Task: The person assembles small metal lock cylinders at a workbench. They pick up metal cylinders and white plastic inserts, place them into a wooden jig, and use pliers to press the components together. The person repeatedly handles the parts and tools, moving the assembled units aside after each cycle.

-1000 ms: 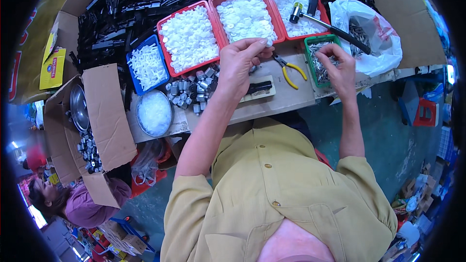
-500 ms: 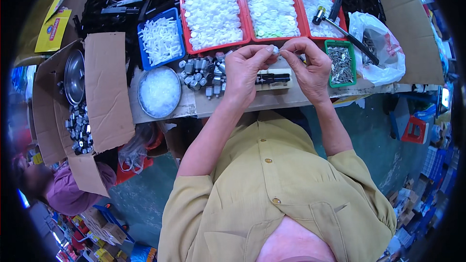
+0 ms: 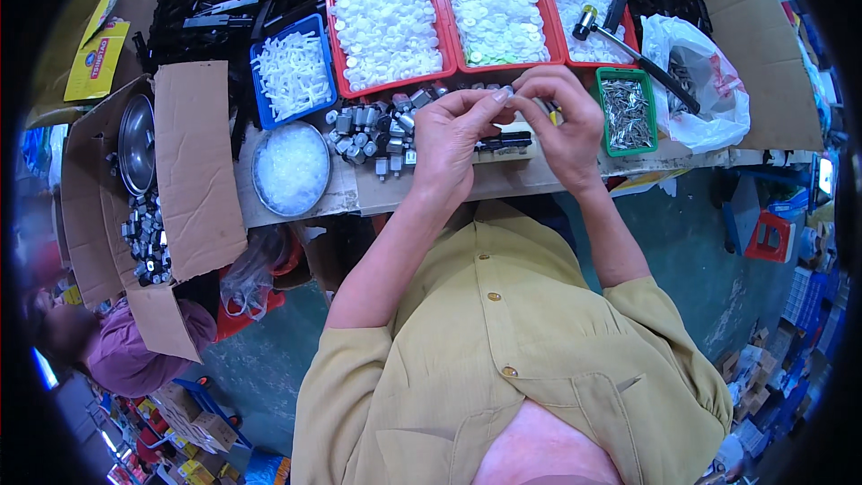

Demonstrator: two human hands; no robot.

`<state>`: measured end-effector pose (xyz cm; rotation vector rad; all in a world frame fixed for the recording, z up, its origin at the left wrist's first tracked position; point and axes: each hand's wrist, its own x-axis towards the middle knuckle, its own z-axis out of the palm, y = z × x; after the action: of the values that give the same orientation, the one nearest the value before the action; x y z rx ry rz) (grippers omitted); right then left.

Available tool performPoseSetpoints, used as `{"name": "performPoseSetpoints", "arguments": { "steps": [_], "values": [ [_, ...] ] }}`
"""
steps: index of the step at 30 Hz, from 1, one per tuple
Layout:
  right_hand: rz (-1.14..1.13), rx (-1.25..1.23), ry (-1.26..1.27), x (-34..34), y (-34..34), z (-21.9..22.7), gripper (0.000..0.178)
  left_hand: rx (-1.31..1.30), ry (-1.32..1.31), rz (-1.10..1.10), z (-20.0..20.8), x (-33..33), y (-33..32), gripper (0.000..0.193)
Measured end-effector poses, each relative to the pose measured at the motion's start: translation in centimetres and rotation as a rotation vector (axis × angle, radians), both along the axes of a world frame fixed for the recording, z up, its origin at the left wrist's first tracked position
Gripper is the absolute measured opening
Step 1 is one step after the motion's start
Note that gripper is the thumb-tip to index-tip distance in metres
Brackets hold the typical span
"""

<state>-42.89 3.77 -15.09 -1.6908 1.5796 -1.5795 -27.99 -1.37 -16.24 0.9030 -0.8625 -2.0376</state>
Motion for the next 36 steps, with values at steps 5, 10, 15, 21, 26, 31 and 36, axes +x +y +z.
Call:
{"name": "performPoseSetpoints", "arguments": {
  "steps": [5, 10, 15, 21, 26, 31, 36],
  "values": [
    [0.236, 0.239, -0.606, -1.8, -0.2, -1.0, 0.010, 0.158, 0.132, -0.166, 0.0, 0.5, -0.1, 0.025],
    [0.187, 0.315, -0.486, -1.3, 0.0, -0.7, 0.011, 0.228, 0.198, -0.185, -1.6, 0.9, 0.0, 0.024],
    [0.090, 0.106, 0.022, -0.8, 0.7, 0.1, 0.016, 0.220, 0.209, -0.113, -2.1, 1.5, 0.0, 0.025],
    [0.051, 0.063, 0.297, 0.4, 0.9, 0.5, 0.014, 0.100, 0.131, -0.082, -1.6, 2.0, 0.5, 0.024],
    [0.113, 0.107, 0.174, 0.7, 1.1, 0.5, 0.013, -0.140, 0.094, -0.029, -1.2, 2.2, 1.1, 0.029],
    [0.131, 0.099, 0.159, 0.6, 1.3, 0.3, 0.013, -0.241, 0.025, -0.064, -1.4, 2.4, 1.1, 0.034],
    [0.140, 0.095, 0.160, -0.4, 1.7, -0.7, 0.012, -0.605, -0.346, 0.001, -1.5, 2.5, 1.5, 0.041]
  ]
}}
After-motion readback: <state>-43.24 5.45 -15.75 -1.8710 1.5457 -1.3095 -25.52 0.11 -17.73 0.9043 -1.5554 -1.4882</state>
